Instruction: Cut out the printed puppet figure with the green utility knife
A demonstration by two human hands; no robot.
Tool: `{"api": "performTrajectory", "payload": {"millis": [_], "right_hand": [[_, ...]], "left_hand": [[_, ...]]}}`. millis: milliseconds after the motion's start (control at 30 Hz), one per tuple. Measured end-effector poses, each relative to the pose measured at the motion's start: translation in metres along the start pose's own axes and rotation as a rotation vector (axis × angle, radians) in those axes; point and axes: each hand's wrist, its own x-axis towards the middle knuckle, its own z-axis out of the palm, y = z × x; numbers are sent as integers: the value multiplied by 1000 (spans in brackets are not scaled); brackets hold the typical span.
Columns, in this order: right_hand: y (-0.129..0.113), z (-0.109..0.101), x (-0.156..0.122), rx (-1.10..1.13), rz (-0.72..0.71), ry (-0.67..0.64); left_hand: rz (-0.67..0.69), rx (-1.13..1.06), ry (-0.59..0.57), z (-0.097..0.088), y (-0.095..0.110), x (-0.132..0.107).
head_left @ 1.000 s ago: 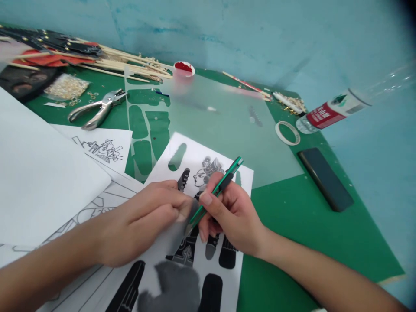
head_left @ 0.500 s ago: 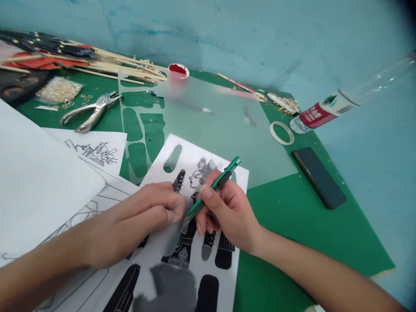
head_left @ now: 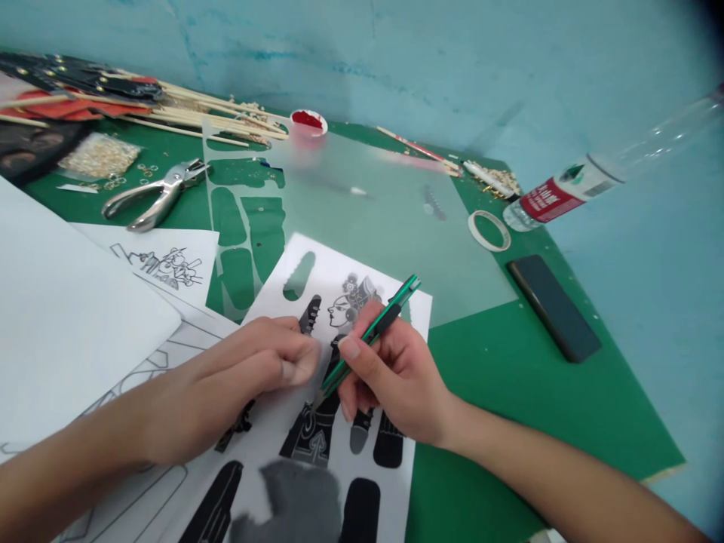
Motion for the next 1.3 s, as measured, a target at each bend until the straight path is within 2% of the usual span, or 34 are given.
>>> {"api": "performTrajectory", "payload": {"millis": [100,267,367,500,633,733,900,1067,1300], "right_hand": [[-2,-3,-1,11,20,-31],[-1,-6,0,86,-23,5],[0,-6,2,108,-46,-18],[1,-6,4,135,-42,-40],[-2,-9,3,168,-118,122],[-6,-13,-1,142,-203,204],[-10,-22,-4,116,-250,109],[-12,-28,0,159,-177,21],[-10,-33,1,8,-250,-7]], "left_hand": [[-31,-124,-11,1,2,0],[-48,-42,33,4,12,2],[-72,8,41,5,16,3],[-57,-100,29,6,16,6],[-20,-204,47,7,14,10],[-24,-238,119,8,10,14],[-52,-314,212,6,5,14],[-32,-367,184,3,12,11],[1,-339,166,3,10,12]]}}
